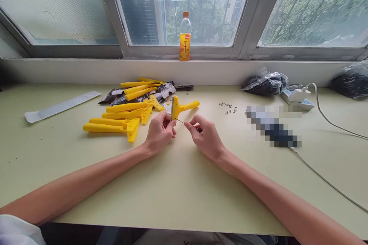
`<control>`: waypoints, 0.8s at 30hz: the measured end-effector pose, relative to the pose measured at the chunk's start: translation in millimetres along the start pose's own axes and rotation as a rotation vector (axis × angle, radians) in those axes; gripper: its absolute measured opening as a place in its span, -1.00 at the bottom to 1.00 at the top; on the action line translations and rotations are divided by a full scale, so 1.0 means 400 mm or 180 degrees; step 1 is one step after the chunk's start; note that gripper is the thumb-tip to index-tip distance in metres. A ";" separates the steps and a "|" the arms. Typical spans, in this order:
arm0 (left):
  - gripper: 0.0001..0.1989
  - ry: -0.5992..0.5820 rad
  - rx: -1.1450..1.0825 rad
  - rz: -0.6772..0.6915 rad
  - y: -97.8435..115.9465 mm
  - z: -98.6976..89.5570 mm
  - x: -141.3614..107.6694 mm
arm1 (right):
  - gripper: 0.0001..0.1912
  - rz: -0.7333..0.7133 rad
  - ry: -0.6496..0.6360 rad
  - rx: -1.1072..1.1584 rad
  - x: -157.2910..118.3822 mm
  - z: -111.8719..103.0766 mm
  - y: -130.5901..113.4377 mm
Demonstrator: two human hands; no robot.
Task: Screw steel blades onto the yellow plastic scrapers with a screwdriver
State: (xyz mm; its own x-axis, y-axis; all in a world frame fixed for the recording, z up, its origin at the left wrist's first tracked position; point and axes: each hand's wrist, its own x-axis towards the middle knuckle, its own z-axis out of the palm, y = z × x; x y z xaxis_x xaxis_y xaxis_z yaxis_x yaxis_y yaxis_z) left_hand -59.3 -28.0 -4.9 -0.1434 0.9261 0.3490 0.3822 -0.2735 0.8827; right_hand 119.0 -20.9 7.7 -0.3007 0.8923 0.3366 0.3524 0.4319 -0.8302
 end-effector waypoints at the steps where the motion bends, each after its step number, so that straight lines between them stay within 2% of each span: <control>1: -0.81 0.0022 0.0034 0.0042 0.000 -0.001 -0.001 | -0.61 0.0258 -0.0006 0.0328 -0.001 0.001 -0.005; 5: -0.82 0.0061 0.0166 0.0151 0.002 -0.002 0.000 | -0.53 0.1138 -0.0257 0.1579 0.008 -0.006 -0.006; 7: -0.82 0.0044 0.0180 0.0190 0.005 -0.002 0.000 | -0.54 0.1380 -0.0503 0.1795 0.018 -0.016 0.002; 10: -0.81 0.0024 0.0051 0.0210 0.010 0.000 -0.003 | -0.59 0.1490 -0.0840 0.1714 0.033 -0.033 0.012; 12: -0.79 0.0024 -0.0102 0.0168 0.013 0.001 -0.005 | -0.63 0.1243 -0.0784 0.1360 0.035 -0.042 0.011; 14: -0.78 -0.0010 -0.0231 0.0082 0.015 0.003 -0.007 | -0.67 0.0722 -0.0581 0.0763 0.033 -0.049 0.008; 18: -0.78 -0.0167 -0.0408 -0.0158 0.014 0.004 -0.008 | -0.80 -0.0895 -0.0536 -0.0966 0.027 -0.063 0.013; 20: -0.78 -0.0191 -0.0448 -0.0185 0.013 0.004 -0.007 | -0.76 -0.1507 -0.0567 -0.1578 0.028 -0.066 0.021; 22: -0.79 -0.0187 -0.0420 -0.0136 0.012 0.004 -0.008 | -0.70 -0.1548 -0.0515 -0.1523 0.030 -0.064 0.026; 24: -0.79 -0.0199 -0.0357 -0.0069 0.012 0.003 -0.009 | -0.64 -0.1139 -0.0406 -0.1079 0.030 -0.058 0.023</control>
State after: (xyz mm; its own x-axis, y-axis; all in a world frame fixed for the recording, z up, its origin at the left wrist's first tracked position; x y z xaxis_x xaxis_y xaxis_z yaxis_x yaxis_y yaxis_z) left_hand -55.8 -32.2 -2.5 -0.0919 0.9456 0.3122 0.2746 -0.2773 0.9207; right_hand 139.2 -3.0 14.3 -0.5536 0.6667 0.4990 0.4690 0.7448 -0.4747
